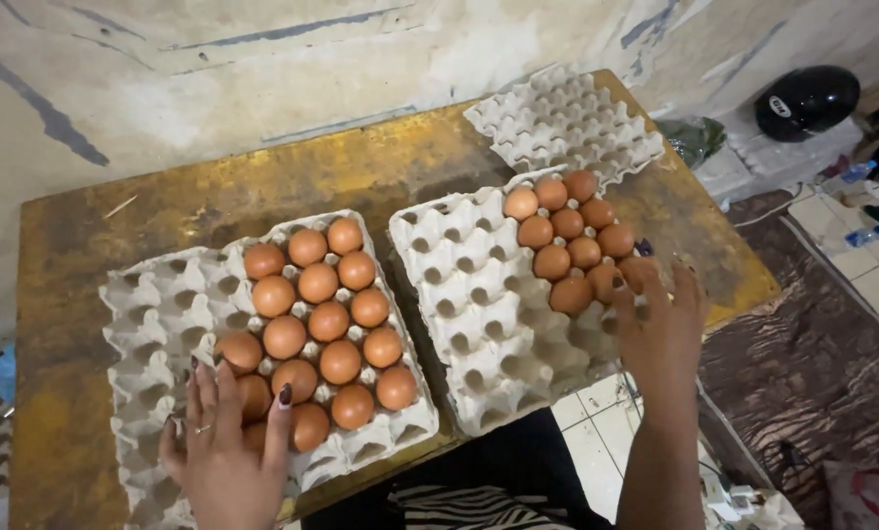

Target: The person transfers brown eggs from one egg tray to another on a wooden table. They pick up eggs one by one and place them into empty slots in a second tray, filling it row by row. The person occasionally adjusts the position of the trays and continues until the second tray is full.

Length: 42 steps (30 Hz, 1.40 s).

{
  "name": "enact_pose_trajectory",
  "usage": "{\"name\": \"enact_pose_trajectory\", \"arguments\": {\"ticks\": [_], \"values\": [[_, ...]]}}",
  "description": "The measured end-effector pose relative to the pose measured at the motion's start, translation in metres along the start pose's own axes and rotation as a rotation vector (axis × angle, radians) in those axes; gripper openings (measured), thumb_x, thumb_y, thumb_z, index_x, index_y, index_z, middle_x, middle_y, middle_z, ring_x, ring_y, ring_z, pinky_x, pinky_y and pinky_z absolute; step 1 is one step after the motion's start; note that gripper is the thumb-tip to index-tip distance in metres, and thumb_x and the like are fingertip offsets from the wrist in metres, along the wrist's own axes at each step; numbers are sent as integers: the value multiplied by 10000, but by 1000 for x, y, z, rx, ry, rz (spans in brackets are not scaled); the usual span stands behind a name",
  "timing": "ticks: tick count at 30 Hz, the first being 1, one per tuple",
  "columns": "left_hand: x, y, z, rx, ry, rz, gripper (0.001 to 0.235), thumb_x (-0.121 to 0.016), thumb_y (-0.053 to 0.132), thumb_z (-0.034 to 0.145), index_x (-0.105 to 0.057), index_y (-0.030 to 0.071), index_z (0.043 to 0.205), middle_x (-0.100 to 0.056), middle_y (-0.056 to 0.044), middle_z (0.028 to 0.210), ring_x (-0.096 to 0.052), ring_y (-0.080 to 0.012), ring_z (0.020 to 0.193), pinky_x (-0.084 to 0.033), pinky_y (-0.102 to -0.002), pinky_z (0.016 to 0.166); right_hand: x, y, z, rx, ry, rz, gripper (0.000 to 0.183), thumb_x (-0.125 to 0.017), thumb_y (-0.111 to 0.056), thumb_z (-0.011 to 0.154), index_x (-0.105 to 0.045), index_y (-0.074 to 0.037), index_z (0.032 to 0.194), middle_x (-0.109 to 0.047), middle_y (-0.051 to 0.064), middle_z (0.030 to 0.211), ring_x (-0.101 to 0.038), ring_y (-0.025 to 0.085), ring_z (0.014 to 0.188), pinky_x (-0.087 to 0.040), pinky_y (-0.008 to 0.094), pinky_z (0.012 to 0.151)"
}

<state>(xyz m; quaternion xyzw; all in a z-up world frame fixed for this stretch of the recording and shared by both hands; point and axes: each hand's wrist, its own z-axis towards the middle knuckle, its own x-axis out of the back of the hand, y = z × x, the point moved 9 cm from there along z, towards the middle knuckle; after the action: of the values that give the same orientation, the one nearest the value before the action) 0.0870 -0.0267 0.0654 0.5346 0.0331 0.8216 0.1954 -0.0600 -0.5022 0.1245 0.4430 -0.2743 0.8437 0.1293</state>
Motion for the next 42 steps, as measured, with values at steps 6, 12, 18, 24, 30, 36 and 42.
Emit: {"name": "enact_pose_trajectory", "arguments": {"ticks": [6,12,18,24,30,36,42], "values": [[11,-6,-3,54,115,-316,669,-391,407,1085,-477,-29,1584,-502,-287,1594,-444,-378,1507,-163,-527,1273,-31,37,13,-55,-228,107,476,-549,-385,1008,-627,-111,1389,-546,266,1416,-538,519,1219,-467,630,845],[22,-5,-6,44,160,-468,680,-256,496,1109,-451,16,1550,-538,-208,1549,-492,-361,1460,-169,-536,1281,-33,41,14,-133,-288,-34,423,-607,-357,994,-654,-205,1386,-611,237,1232,-629,456,948,-498,581,724],[37,0,-12,48,250,-562,670,-239,513,1123,-500,33,1510,-576,-169,1509,-534,-316,1435,-208,-508,1324,-10,16,11,42,-100,338,359,-566,103,977,-663,10,1309,-634,220,1362,-588,391,1284,-496,516,1026],[69,96,-4,-295,176,-655,366,-686,146,923,-557,65,1255,-625,-160,1387,-582,-378,1357,-418,-502,1182,-10,-30,-24,-175,-147,283,333,-548,46,784,-673,-34,1083,-680,128,1024,-615,315,931,-440,475,737],[55,169,-11,-686,-159,-672,555,-683,151,1002,-472,117,1514,-541,-162,1481,-595,-354,1231,-499,-492,966,-19,-186,-90,424,-627,1036,487,-626,-121,979,-384,-6,1385,-625,189,1258,-703,264,1139,-740,239,723],[44,108,43,-263,-342,-479,427,-523,374,1028,-606,136,1373,-780,-43,797,-735,-143,534,-625,-238,360,-34,-124,-44,43,-603,411,481,-599,-120,875,-514,-142,1348,-163,51,1761,-590,265,1290,-539,493,993],[23,16,103,13,-189,-556,557,-616,106,901,-523,94,1450,-423,-180,1334,-561,-420,1147,-456,-484,994,-10,-39,-24,286,92,127,448,-689,-211,993,-575,24,1356,-547,318,1430,-484,508,1360,-409,668,1095]]}}
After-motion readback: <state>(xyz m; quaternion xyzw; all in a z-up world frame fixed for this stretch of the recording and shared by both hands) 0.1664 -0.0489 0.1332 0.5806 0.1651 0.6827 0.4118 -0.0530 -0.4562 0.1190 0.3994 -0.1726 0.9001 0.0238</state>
